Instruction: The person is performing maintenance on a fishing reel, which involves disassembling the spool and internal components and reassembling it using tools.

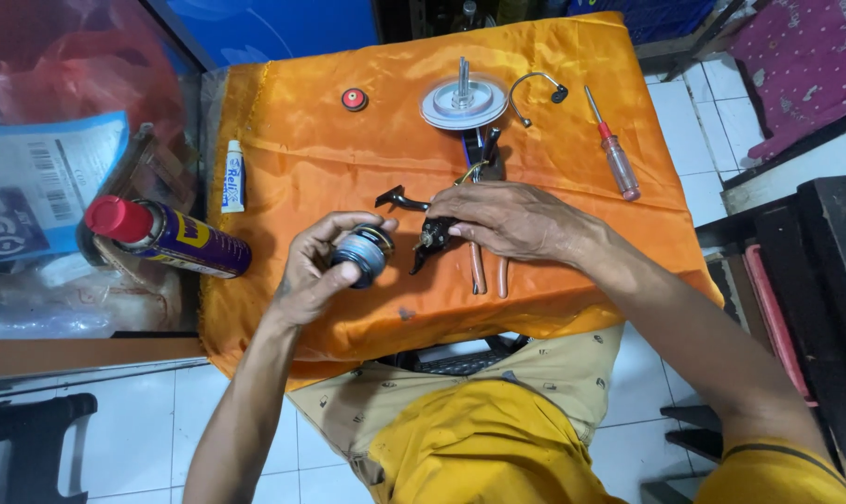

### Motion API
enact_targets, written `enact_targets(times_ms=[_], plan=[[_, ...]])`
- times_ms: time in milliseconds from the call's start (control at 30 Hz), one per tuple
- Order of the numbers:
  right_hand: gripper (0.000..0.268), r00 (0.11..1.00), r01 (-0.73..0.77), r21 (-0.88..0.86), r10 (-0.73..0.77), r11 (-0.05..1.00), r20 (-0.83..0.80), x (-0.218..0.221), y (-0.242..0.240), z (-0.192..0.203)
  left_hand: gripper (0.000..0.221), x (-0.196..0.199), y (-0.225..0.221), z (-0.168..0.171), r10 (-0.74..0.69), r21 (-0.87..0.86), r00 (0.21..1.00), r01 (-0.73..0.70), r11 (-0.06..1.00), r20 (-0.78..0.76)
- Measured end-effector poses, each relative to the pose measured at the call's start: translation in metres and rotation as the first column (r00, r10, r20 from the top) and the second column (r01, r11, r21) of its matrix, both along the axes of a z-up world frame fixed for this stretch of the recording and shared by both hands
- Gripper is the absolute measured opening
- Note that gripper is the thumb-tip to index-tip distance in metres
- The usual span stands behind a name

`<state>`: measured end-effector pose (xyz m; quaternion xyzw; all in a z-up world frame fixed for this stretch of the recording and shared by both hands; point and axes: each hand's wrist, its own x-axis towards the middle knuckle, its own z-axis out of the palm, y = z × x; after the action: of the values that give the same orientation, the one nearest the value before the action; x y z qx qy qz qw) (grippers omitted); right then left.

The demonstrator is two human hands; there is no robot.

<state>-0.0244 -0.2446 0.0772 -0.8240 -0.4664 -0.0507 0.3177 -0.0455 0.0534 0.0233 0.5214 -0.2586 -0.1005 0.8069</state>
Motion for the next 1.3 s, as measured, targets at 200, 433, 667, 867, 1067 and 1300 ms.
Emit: enact_targets(times_ms=[200,433,667,867,1067,1300], plan=[[0.031,0.994,0.063,0.105,-0.054,0.992,-0.091,0.004,-0.004,-0.006,0.068,-0.004,0.017,-0.001,0.030,0.060,0.997,-0.025,0.998,-0.071],[0.030,0.978,0.128,0.159,-0.099,0.979,-0.182,0.011,-0.005,0.004,0.055,-0.032,0.031,0.018,-0.114,0.243,0.987,0.139,0.960,-0.117],[0.030,0.928,0.214,0.301,-0.097,0.929,-0.359,0.017,-0.006,0.004,0.055,-0.049,0.015,0.040,-0.271,0.213,0.962,0.271,0.939,-0.029],[0.033,0.792,0.399,0.490,-0.023,0.775,-0.610,0.024,0.003,0.005,0.055,-0.059,-0.003,0.044,-0.345,0.174,0.937,0.331,0.927,0.058],[0.033,0.773,0.472,0.571,-0.005,0.672,-0.634,0.041,0.003,-0.001,0.057,-0.072,-0.015,0.051,-0.430,0.298,0.896,0.383,0.874,0.112],[0.032,0.683,0.610,0.636,0.094,0.472,-0.725,0.062,0.021,0.016,0.054,-0.075,-0.029,0.054,-0.464,0.515,0.878,0.345,0.784,0.118]])
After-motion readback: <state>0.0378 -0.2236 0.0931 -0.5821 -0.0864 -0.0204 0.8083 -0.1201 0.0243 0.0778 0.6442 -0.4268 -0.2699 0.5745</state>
